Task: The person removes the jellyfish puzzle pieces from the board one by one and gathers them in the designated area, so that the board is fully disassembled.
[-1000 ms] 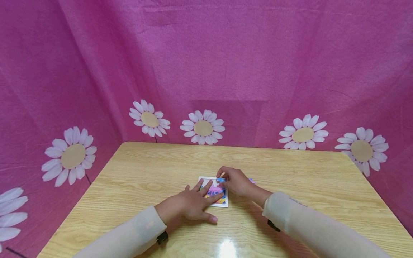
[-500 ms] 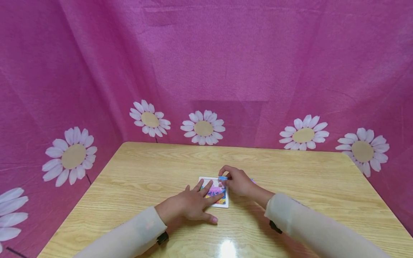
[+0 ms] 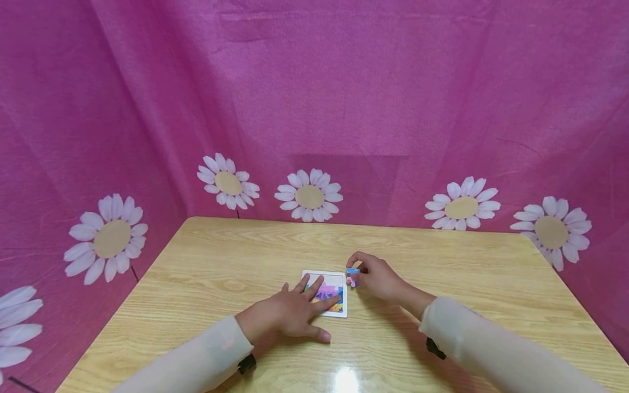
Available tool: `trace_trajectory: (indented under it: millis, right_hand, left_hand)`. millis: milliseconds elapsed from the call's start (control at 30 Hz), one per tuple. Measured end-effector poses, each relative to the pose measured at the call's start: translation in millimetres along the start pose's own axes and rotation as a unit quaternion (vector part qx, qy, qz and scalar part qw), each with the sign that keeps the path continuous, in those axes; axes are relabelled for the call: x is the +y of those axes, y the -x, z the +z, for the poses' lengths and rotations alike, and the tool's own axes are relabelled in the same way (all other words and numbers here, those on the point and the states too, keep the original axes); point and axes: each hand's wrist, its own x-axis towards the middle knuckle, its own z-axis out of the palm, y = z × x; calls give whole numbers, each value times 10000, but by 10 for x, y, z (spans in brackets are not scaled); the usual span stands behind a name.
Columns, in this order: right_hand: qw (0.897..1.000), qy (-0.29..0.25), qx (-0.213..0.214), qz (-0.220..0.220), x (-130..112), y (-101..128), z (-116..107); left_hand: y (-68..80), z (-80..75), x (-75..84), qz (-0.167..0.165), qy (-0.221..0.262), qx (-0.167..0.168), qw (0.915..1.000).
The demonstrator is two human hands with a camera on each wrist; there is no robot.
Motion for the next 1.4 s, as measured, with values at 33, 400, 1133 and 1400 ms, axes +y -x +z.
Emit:
trace_trajectory:
  millis: [33, 400, 1133, 1400]
  right_hand:
    - [10000, 13, 5, -28, 16, 10, -26]
    - [9999, -18, 24, 130, 208, 143, -309]
    - [9988, 391, 254, 114, 526, 420, -633]
    - [9966, 722, 366, 123, 613, 430, -634]
  left_hand:
    - [0, -1, 3, -6, -7, 9, 10000]
    - [0, -3, 10, -10, 46, 15, 10000]
    - [11, 10, 10, 14, 109, 11, 9999]
    - [3, 13, 9, 25, 72, 32, 10000]
